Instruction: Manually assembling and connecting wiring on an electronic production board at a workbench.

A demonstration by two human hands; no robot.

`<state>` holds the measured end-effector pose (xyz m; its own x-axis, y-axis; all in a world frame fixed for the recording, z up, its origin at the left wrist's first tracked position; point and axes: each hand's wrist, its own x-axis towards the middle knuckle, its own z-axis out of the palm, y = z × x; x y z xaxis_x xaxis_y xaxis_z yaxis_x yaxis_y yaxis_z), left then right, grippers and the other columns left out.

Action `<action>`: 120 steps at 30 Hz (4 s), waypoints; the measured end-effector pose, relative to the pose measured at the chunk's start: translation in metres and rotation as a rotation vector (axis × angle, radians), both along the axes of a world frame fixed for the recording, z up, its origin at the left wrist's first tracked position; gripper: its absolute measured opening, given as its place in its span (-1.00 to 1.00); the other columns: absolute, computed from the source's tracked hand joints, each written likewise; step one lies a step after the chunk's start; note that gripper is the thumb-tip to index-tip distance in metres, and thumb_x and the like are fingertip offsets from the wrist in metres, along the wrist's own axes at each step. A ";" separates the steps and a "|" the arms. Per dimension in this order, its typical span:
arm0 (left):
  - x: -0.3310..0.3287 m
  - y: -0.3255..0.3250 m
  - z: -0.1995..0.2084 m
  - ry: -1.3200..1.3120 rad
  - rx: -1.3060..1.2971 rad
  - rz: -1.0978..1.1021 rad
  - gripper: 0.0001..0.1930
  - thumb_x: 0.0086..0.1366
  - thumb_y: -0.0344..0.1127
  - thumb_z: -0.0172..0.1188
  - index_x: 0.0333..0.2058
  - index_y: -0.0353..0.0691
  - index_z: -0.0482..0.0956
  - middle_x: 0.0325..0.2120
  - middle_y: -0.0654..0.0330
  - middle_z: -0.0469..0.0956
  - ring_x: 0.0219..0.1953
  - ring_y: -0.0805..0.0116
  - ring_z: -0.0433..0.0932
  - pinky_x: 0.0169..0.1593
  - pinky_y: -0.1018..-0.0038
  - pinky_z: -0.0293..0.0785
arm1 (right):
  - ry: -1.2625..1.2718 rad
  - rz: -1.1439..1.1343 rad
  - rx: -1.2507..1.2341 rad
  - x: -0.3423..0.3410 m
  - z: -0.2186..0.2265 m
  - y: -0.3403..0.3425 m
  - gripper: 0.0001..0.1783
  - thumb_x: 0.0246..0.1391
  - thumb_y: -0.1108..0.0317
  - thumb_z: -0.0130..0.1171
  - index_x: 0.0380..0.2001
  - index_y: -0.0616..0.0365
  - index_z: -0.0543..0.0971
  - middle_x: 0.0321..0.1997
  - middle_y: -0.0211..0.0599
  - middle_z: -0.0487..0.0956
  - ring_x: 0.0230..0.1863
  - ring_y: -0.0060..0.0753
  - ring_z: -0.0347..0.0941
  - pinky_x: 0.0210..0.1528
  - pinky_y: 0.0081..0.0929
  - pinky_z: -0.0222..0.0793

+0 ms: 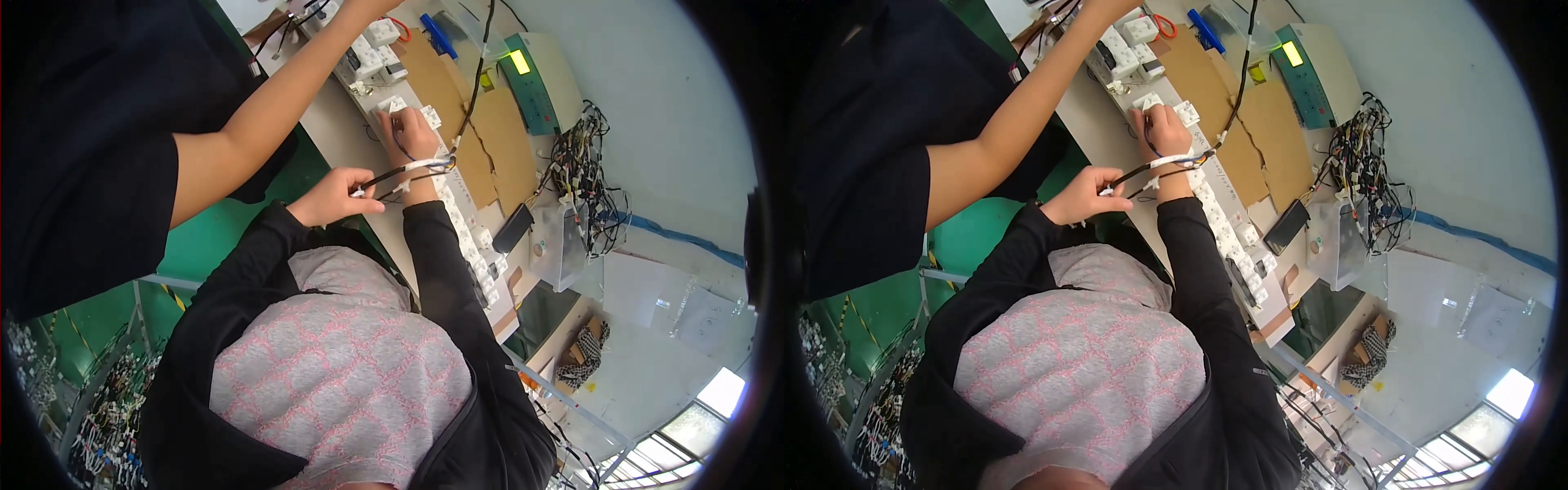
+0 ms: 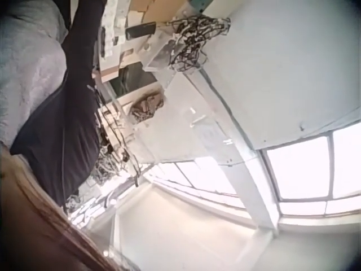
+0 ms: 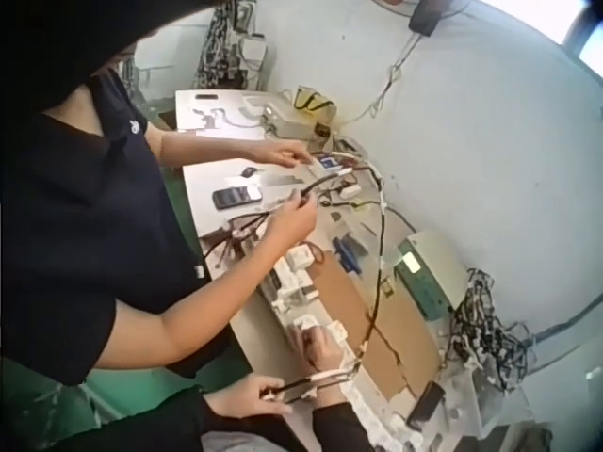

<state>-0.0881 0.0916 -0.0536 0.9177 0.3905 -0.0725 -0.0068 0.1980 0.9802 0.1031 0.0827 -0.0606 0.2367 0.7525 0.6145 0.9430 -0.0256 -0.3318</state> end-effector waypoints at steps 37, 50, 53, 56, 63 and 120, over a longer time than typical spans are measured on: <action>0.039 0.032 0.020 0.088 -0.015 0.256 -0.75 0.44 -0.25 0.06 -0.25 -0.37 0.48 -0.69 0.47 0.05 -0.68 0.69 0.03 -0.61 0.68 0.01 | 0.159 -0.562 -0.484 0.021 -0.006 0.046 0.07 -0.52 -0.27 0.49 0.06 0.24 0.53 0.20 -0.09 0.47 0.32 0.05 0.23 0.32 0.27 -0.09; 0.100 0.066 0.063 0.109 -1.237 -0.130 -0.87 0.47 -0.38 -0.07 -0.17 -0.35 0.34 -0.62 0.36 0.10 -0.60 0.56 0.10 -0.54 0.66 0.16 | 1.109 -0.208 0.460 -0.135 0.025 -0.153 -0.75 0.28 0.23 0.04 -0.23 0.18 0.57 -0.50 -0.36 0.59 -0.50 -0.54 0.49 -0.44 -0.48 0.40; 0.104 0.015 0.096 0.110 -1.364 -0.353 -0.79 0.45 -0.46 -0.07 -0.02 -0.45 0.29 -0.42 0.29 0.17 -0.45 0.57 0.17 -0.55 0.69 0.12 | 1.415 -0.149 0.340 -0.109 0.061 -0.192 -0.73 0.33 0.22 -0.03 -0.27 0.19 0.55 -0.53 -0.40 0.56 -0.70 -0.59 0.40 -0.56 -0.58 0.36; 0.124 0.017 0.100 0.049 -1.255 -0.400 -0.78 0.43 -0.51 -0.08 0.00 -0.46 0.27 -0.44 0.29 0.15 -0.47 0.56 0.14 -0.57 0.67 0.07 | 0.547 -0.490 0.098 -0.065 0.084 -0.220 -0.69 0.21 0.16 0.05 -0.36 0.17 0.60 -0.39 -0.08 0.62 -0.37 -0.03 0.57 -0.26 -0.18 0.46; 0.187 0.044 0.097 -0.160 -1.051 -0.150 -0.80 0.27 -0.63 -0.01 -0.43 -0.20 0.20 -0.58 0.32 0.12 -0.60 0.54 0.10 -0.60 0.63 0.00 | 1.813 0.612 0.171 0.036 0.175 -0.262 -0.55 0.41 0.12 -0.18 0.08 0.26 0.44 -0.60 -0.70 0.12 -0.61 -0.87 0.03 -0.75 -0.83 -0.15; 0.048 0.012 -0.005 -0.078 0.597 0.574 -0.81 0.14 -0.55 0.31 -0.26 -0.34 0.52 -0.26 0.15 0.41 -0.27 0.38 0.52 -0.23 0.54 0.54 | 0.176 0.353 -0.206 -0.043 0.049 -0.096 -0.63 -0.10 0.50 0.28 -0.15 0.04 0.50 -0.14 -0.27 0.48 -0.27 -0.15 0.54 -0.35 -0.36 0.51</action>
